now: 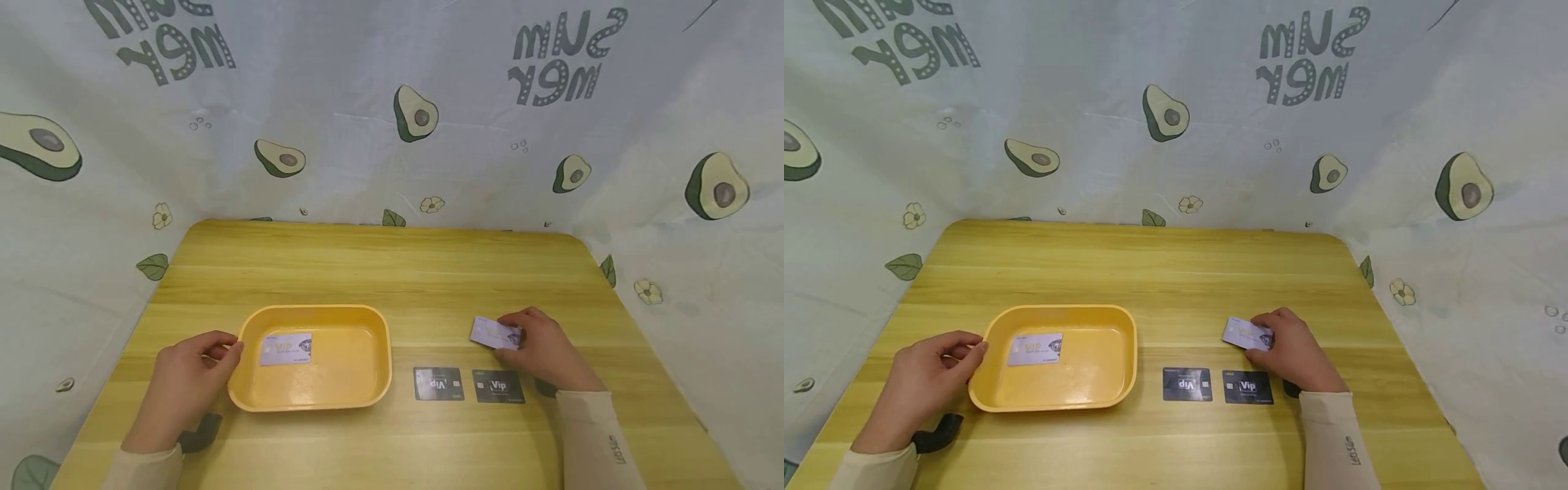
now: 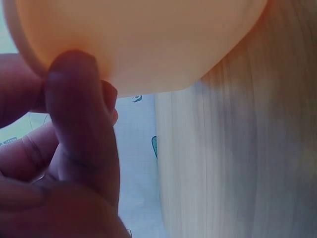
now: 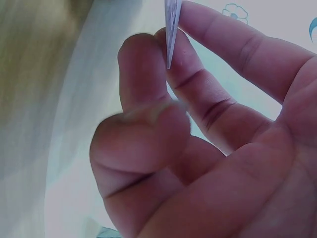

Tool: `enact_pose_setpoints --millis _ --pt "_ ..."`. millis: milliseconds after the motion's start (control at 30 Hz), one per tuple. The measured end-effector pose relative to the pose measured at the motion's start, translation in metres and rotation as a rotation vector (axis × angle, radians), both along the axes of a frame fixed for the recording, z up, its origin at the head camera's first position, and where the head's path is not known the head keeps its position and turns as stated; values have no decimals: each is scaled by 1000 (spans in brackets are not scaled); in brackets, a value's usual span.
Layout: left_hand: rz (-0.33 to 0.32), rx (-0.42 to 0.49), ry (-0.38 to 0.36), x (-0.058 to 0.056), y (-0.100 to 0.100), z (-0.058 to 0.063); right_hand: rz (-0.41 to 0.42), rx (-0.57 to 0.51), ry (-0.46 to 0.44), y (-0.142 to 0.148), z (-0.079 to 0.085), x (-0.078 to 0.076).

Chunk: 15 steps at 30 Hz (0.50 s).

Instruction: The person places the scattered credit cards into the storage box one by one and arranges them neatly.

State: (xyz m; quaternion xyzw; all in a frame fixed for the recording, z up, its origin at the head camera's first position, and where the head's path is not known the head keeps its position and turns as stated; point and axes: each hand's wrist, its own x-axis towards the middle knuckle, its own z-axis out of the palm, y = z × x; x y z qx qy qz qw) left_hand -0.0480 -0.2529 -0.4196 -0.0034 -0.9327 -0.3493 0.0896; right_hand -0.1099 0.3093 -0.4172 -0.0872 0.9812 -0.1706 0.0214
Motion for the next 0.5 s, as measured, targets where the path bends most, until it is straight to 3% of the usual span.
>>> enact_pose_setpoints --millis 200,500 --pt "-7 -3 6 -1 -1 -2 0 5 -1 -6 5 2" --pt "-2 6 30 -1 -2 -3 140 -47 114 -44 26 -11"
